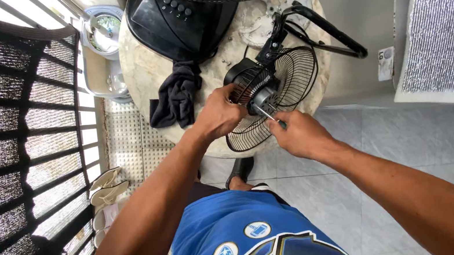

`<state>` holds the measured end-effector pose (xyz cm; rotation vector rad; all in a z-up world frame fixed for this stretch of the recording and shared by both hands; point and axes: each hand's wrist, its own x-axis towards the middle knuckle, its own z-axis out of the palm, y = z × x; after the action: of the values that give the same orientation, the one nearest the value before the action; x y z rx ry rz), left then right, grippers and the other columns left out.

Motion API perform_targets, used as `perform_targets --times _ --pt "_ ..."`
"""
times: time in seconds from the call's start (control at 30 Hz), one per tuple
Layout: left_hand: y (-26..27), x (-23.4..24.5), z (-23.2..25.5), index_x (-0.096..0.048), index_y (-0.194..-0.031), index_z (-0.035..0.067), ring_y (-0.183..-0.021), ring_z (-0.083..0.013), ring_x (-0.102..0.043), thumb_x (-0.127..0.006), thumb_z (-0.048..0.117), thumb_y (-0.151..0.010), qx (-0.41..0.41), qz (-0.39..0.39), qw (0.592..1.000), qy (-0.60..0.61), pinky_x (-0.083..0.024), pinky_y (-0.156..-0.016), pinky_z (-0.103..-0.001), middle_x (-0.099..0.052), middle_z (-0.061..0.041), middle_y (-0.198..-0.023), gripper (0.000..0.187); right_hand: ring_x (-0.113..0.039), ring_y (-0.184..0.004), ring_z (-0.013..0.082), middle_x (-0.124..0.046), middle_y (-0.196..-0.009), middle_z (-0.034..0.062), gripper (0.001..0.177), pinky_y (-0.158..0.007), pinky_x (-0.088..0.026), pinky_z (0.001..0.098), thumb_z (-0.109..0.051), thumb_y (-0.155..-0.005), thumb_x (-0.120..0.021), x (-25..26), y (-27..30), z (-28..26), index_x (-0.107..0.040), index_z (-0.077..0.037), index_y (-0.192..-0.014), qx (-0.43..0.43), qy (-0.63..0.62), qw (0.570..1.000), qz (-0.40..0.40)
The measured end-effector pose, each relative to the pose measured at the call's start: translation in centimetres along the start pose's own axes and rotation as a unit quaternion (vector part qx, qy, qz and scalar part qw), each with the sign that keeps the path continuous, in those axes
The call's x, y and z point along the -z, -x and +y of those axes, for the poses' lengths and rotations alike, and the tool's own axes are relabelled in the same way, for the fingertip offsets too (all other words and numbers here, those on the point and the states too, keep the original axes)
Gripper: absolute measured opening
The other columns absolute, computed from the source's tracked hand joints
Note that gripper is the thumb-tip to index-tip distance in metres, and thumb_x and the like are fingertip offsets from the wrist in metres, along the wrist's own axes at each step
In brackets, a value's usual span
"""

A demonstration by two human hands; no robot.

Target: The person uses a screwdriver to loosen and remove screws from the central hub of an electric fan's front grille. They repeatedly rotate the screwdriver and adjust their grip while working on the same fan component throughout the clip.

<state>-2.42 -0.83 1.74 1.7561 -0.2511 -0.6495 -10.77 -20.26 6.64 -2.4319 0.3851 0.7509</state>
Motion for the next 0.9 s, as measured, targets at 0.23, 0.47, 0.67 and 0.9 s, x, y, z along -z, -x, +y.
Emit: perform_targets --times 0.23,0.47,0.67,0.9 --pt "-0.3 -0.6 -0.4 -0.069 -0.106 -0.003 -0.077 -0.0259 -0.07 -0.064 0.017 -0.07 0.025 0.001 0.999 -0.02 -0.054 -0.074 -0.036 -0.074 -0.021 -0.085 0.041 -0.072 -0.093 0.0409 -0.076 -0.096 0.0199 0.042 -0.084 -0.056 0.0533 -0.047 -0.097 -0.052 1.3 0.7 -1.1 -0.073 -0.021 -0.122 -0.041 0.174 0.983 -0.042" --pt "-0.6 -0.6 -1.2 -0.069 -0.112 -0.006 -0.083 -0.0228 -0.07 -0.067 0.018 -0.071 0.044 0.004 0.999 0.016 -0.054 -0.078 -0.034 -0.075 -0.017 -0.091 0.047 -0.07 -0.09 0.0427 -0.073 -0.092 0.0198 0.044 -0.08 -0.054 0.0555 -0.049 -0.094 -0.056 2.4 0.6 -2.5 -0.074 -0.018 -0.119 0.002 0.189 0.982 -0.015" --pt "-0.7 0.2 -1.8 -0.067 -0.114 -0.009 -0.08 -0.017 -0.064 -0.067 0.015 -0.071 0.05 -0.001 0.997 0.061 -0.053 -0.074 -0.03 -0.073 -0.012 -0.09 0.049 -0.071 -0.082 0.0411 -0.075 -0.083 0.0247 0.043 -0.076 -0.057 0.0544 -0.03 -0.093 -0.052 2.5 0.2 -2.3 -0.071 -0.014 -0.128 -0.059 -0.014 0.996 -0.061" --pt "-0.7 0.2 -1.3 -0.067 -0.118 -0.007 -0.068 -0.0139 -0.057 -0.064 0.012 -0.072 0.079 -0.008 0.994 0.076 -0.048 -0.059 -0.031 -0.068 -0.009 -0.08 0.05 -0.071 -0.087 0.0401 -0.074 -0.095 0.0194 0.042 -0.078 -0.055 0.0557 -0.024 -0.089 -0.057 0.6 1.5 -1.3 -0.07 -0.015 -0.129 0.105 0.179 0.977 0.048"
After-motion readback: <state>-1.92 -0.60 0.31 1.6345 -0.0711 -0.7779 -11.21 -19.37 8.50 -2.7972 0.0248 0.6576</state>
